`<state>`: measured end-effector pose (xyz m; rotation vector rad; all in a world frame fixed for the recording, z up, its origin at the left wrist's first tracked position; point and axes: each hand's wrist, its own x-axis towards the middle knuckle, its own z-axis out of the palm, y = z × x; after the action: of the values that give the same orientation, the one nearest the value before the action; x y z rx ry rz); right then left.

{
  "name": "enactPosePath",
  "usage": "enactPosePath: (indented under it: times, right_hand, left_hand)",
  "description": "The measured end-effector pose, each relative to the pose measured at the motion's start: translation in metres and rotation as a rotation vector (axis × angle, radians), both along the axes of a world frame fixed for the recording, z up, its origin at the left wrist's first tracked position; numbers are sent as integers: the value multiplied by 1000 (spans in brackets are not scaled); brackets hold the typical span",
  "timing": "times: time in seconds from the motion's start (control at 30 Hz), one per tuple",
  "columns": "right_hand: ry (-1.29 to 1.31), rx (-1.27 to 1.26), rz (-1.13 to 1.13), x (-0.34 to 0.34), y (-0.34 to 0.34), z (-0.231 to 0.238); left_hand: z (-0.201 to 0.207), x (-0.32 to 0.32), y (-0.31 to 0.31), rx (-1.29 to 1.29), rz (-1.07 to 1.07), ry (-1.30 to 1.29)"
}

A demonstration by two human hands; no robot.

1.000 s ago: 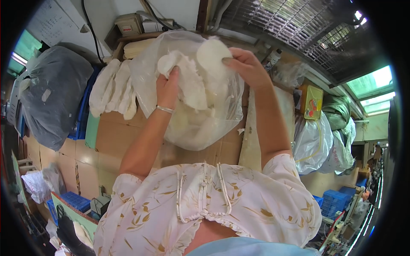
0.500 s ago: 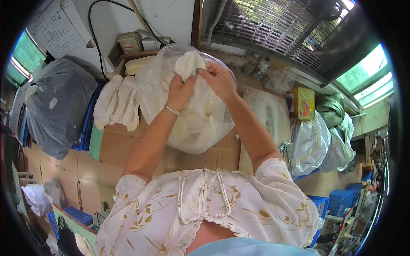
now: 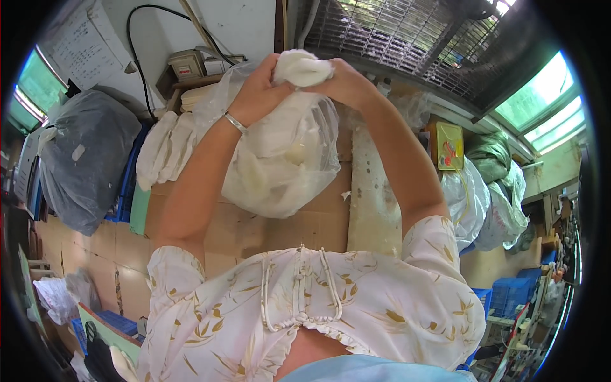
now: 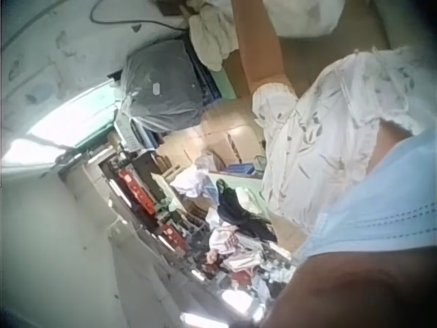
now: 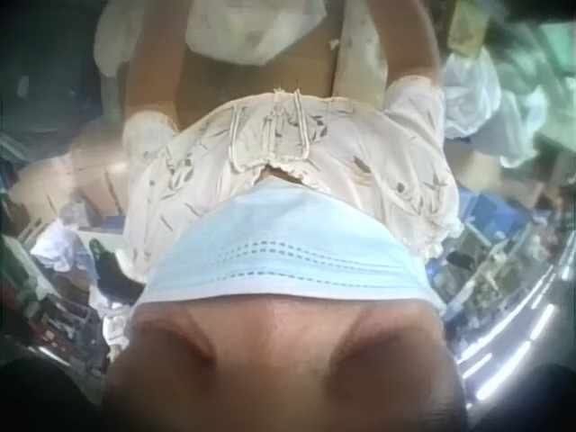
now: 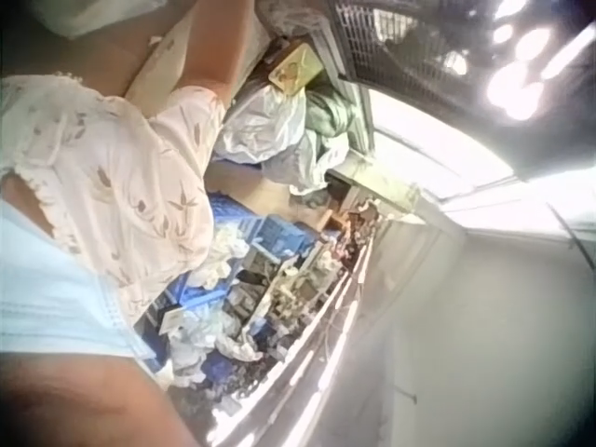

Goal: Organizing and stacking white shoe component linings in a factory setting.

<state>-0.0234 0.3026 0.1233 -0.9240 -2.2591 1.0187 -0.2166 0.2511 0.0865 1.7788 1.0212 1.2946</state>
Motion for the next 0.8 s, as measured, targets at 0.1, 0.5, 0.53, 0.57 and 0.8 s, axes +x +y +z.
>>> enactPosePath:
  times: [0.1,0.5,0.53,0.57,0.8]
  right_hand:
    - [-36,197,-170,33,-4,29]
    - [-575,790,-763,304,151,40]
    - [-354,752,-846,332,156,45]
    - [-127,693,-911,353,153,44]
    - [384,743,-813,360,63,132]
  left_hand:
    - [7,23,-11,98,167,-133]
    - [-73,33,-77,-128,531,-180]
    - [-76,40,-82,-111,533,-208]
    - [-81,43,-91,-102,544,-226]
    - [-124,46,-123,-188,706,-207]
